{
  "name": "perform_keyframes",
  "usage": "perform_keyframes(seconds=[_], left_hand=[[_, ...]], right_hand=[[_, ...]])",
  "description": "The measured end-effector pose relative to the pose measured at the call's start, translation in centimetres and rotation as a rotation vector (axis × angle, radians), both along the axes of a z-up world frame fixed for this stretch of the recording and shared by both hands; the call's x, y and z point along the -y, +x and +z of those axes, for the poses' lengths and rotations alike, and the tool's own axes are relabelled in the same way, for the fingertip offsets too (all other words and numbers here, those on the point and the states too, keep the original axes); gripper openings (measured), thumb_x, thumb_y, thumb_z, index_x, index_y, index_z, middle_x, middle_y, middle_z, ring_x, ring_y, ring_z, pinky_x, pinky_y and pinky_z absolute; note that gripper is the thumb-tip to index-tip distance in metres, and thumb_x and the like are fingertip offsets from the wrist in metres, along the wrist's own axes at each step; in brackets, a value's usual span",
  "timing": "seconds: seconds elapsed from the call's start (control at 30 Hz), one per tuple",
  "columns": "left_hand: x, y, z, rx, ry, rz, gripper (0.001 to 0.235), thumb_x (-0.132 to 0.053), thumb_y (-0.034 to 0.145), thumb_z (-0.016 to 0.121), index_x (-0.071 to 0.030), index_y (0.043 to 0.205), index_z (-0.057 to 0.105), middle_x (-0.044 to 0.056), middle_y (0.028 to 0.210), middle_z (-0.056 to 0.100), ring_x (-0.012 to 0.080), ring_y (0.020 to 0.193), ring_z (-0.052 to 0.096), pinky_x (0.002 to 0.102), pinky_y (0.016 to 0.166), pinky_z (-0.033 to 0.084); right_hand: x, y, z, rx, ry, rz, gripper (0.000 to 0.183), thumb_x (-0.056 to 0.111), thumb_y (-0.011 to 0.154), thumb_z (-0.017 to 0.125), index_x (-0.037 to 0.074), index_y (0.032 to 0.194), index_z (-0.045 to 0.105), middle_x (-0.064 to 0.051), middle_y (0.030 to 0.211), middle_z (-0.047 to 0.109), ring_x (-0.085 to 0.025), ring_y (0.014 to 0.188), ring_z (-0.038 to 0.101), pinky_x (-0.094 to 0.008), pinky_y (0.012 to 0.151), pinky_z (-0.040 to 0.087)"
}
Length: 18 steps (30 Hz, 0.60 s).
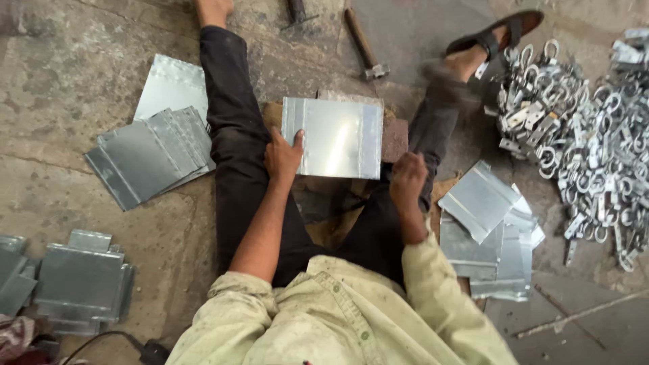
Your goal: The person sits on the floor and uses a hammer to flatten or bend edges of metal sheets against a brick and stone surface, handling the sheets one by one from a stack.
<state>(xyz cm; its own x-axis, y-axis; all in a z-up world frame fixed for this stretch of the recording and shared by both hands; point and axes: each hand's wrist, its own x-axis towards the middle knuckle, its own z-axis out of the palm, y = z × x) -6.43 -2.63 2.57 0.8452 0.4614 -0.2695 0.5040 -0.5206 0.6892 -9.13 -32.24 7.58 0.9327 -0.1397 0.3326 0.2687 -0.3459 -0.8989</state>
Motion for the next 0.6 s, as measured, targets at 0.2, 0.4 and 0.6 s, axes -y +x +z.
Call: perform_keyframes(seconds=[0.2,0.4,0.6], left_hand=[[0.0,0.7,0.4,-0.005,0.012,0.018,0.072,-0.059,0.092,0.067,-0.004,0.135,0.052,0.029,0.110,0.070,0.0490,0.103,0.068,0.057,0.083,0.054],[0.1,0.8,-1.0,0.036,0.022,0.019,0.081,-0.060,0.091,0.067,0.000,0.142,0.046,0.032,0.106,0.069,0.0511,0.098,0.067,0.058,0.081,0.054],[0.4,0.6,-2.2,-0.023,0.042,0.020,0.076,-0.061,0.093,0.067,-0.003,0.139,0.050,0.031,0.111,0.069,0.0495,0.101,0.067,0.058,0.082,0.054]], right_hand=[[0.5,1.5,3.4,-0.458,-0.299,-0.024,0.045,0.034,0.111,0.048,0.002,0.082,0.059,-0.010,0.062,0.056,-0.017,0.055,0.054,-0.037,0.052,0.042],[-2.0,-1.8,0.2,-0.205,-0.402,-0.063,0.042,0.031,0.112,0.047,0.000,0.087,0.059,-0.011,0.064,0.055,-0.017,0.055,0.052,-0.036,0.053,0.042],[0.4,-3.2,1.9,-0.299,-0.306,-0.080,0.045,0.032,0.113,0.047,0.000,0.084,0.060,-0.013,0.066,0.059,-0.020,0.058,0.056,-0.038,0.057,0.045]])
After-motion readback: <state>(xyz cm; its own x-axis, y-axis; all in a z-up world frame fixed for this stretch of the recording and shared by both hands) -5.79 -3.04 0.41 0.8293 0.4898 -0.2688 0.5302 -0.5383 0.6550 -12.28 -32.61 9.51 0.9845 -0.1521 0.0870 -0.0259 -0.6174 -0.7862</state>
